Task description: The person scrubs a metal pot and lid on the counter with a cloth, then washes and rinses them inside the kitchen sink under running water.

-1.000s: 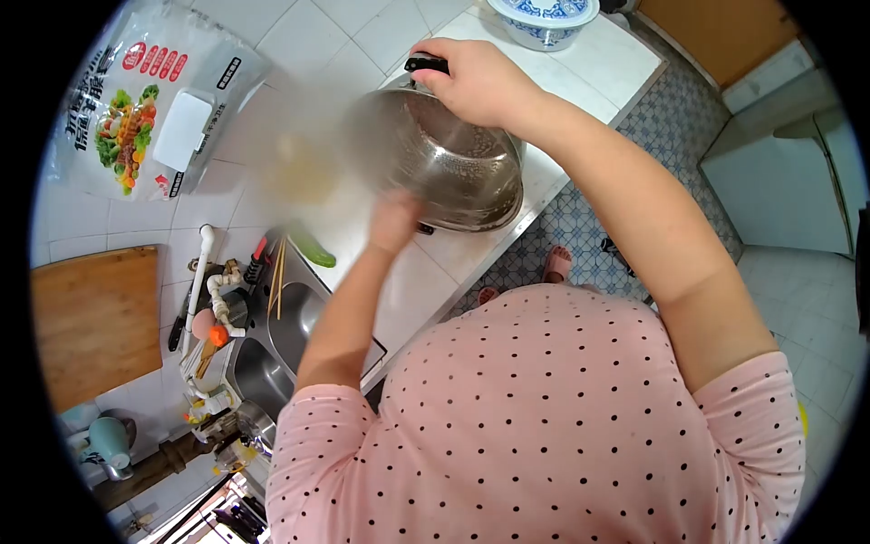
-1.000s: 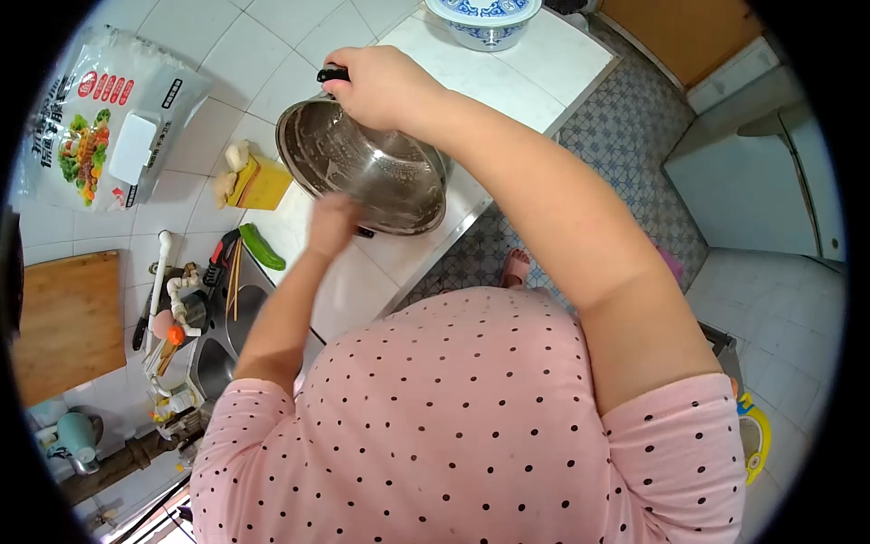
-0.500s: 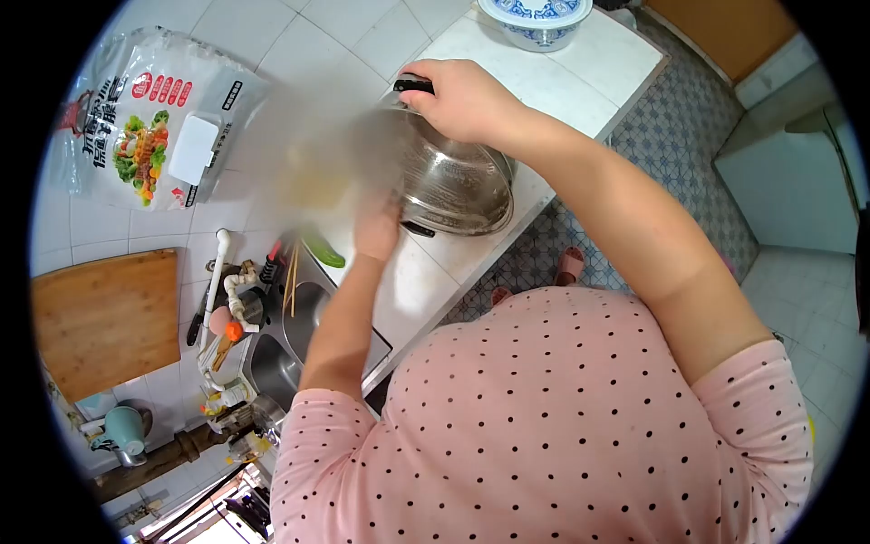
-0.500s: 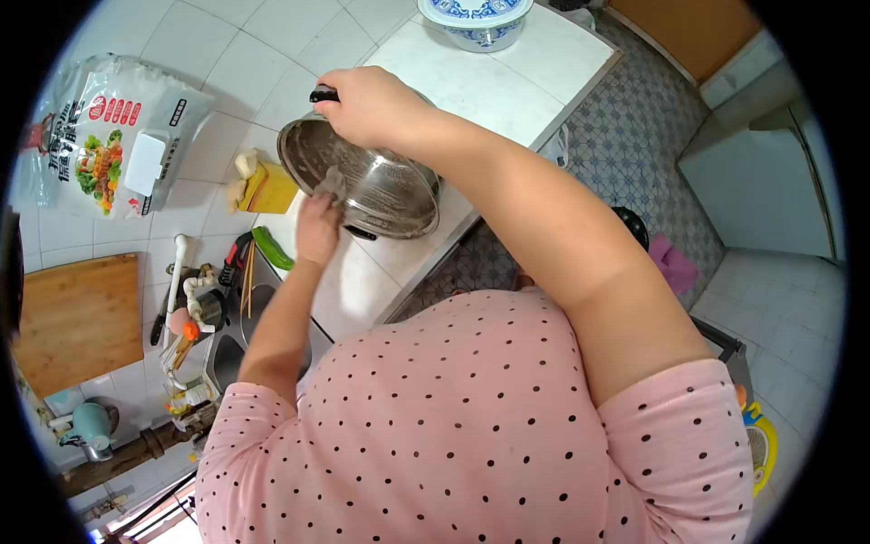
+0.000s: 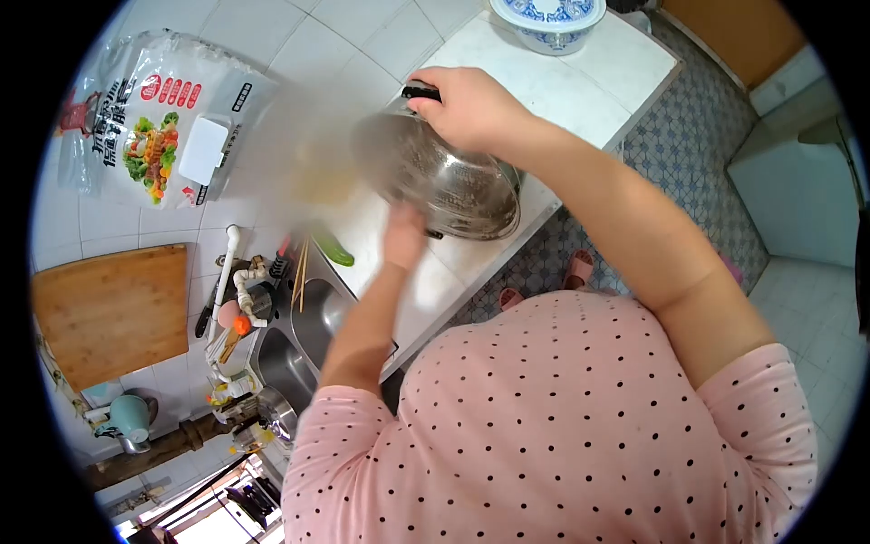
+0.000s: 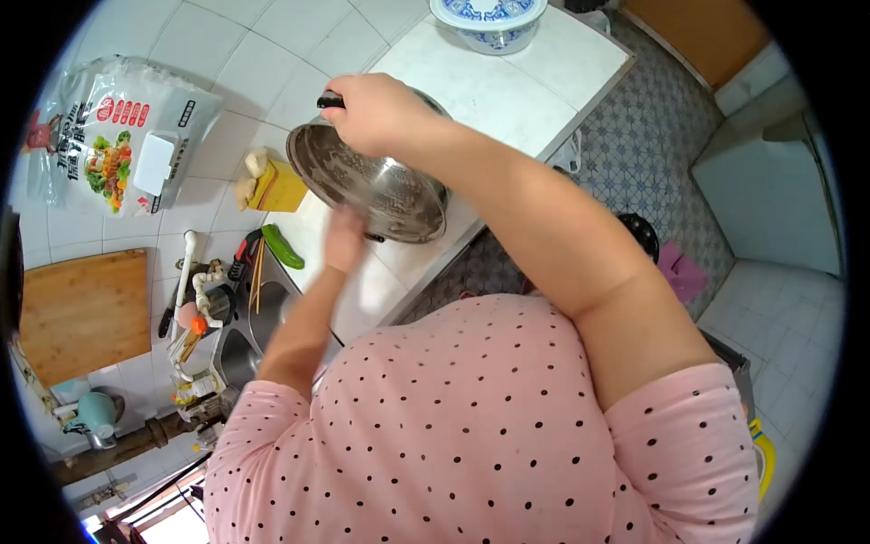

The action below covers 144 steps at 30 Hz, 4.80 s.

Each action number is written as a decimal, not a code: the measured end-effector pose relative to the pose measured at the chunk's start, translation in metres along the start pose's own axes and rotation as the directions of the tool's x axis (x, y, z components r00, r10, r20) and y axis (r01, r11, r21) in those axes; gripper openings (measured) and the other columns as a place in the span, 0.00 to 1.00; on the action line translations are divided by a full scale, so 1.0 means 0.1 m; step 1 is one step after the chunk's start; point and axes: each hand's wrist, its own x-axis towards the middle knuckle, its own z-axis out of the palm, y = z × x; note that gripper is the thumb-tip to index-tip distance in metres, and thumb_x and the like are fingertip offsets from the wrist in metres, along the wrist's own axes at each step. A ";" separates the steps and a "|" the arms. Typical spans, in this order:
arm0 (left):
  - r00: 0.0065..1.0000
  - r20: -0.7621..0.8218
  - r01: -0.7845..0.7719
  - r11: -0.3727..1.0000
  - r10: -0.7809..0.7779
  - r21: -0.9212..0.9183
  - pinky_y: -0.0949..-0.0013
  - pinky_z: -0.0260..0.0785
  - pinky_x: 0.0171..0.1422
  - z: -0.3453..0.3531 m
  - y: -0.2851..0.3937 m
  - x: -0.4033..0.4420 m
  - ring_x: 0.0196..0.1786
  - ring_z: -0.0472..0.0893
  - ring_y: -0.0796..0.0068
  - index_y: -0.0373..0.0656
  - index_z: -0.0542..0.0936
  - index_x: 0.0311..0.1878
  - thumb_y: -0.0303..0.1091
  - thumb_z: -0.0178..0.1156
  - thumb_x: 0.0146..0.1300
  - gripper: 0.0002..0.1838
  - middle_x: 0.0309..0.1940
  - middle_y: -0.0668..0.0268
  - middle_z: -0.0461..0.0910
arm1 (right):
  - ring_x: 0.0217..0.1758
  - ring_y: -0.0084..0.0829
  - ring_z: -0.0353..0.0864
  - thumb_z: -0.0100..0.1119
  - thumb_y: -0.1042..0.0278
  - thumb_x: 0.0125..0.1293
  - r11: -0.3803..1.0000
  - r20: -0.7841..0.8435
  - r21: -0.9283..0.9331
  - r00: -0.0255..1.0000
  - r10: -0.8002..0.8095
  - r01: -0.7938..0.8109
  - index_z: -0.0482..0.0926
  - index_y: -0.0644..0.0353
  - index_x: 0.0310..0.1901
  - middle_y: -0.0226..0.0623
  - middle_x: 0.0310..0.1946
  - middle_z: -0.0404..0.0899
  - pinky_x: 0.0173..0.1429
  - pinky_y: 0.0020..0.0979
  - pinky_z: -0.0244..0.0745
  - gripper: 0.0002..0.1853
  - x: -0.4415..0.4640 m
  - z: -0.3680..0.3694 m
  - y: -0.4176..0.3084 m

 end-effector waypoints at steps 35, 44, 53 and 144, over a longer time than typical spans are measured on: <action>0.999 0.031 -0.027 1.000 0.026 0.001 0.54 0.46 0.73 0.06 -0.06 0.58 0.64 0.68 0.69 0.44 0.78 0.54 0.38 0.51 0.59 0.20 0.55 0.61 0.76 | 0.43 0.42 0.82 0.58 0.56 0.63 0.991 -0.072 -0.107 0.994 -0.087 0.079 0.78 0.60 0.52 0.47 0.39 0.82 0.49 0.34 0.75 0.20 0.06 0.08 0.06; 0.914 0.405 -0.009 0.999 0.022 -0.032 0.50 0.46 0.74 0.10 0.00 0.80 0.65 0.69 0.69 0.50 0.80 0.52 0.34 0.51 0.59 0.18 0.51 0.64 0.80 | 0.42 0.46 0.81 0.57 0.58 0.62 0.989 -0.092 -0.119 0.990 -0.104 0.093 0.78 0.61 0.51 0.48 0.39 0.82 0.47 0.36 0.75 0.20 0.11 0.11 0.04; 0.967 0.253 -0.069 0.986 0.029 0.149 0.44 0.41 0.74 1.03 -0.34 0.84 0.70 0.59 0.60 0.57 0.77 0.58 0.32 0.48 0.61 0.22 0.56 0.68 0.76 | 0.44 0.41 0.81 0.57 0.60 0.62 0.991 -0.093 -0.111 0.992 -0.091 0.080 0.78 0.61 0.51 0.46 0.41 0.82 0.50 0.34 0.74 0.18 0.13 0.13 0.03; 0.835 0.456 0.547 0.390 -0.307 -0.740 0.65 0.47 0.77 -0.12 0.64 1.16 0.73 0.54 0.54 0.29 0.34 0.71 0.27 0.59 0.60 0.48 0.72 0.41 0.45 | 0.40 0.21 0.75 0.59 0.64 0.65 0.990 -0.104 0.083 0.987 0.120 -0.111 0.76 0.67 0.51 0.34 0.38 0.80 0.46 0.24 0.71 0.18 0.30 0.31 -0.06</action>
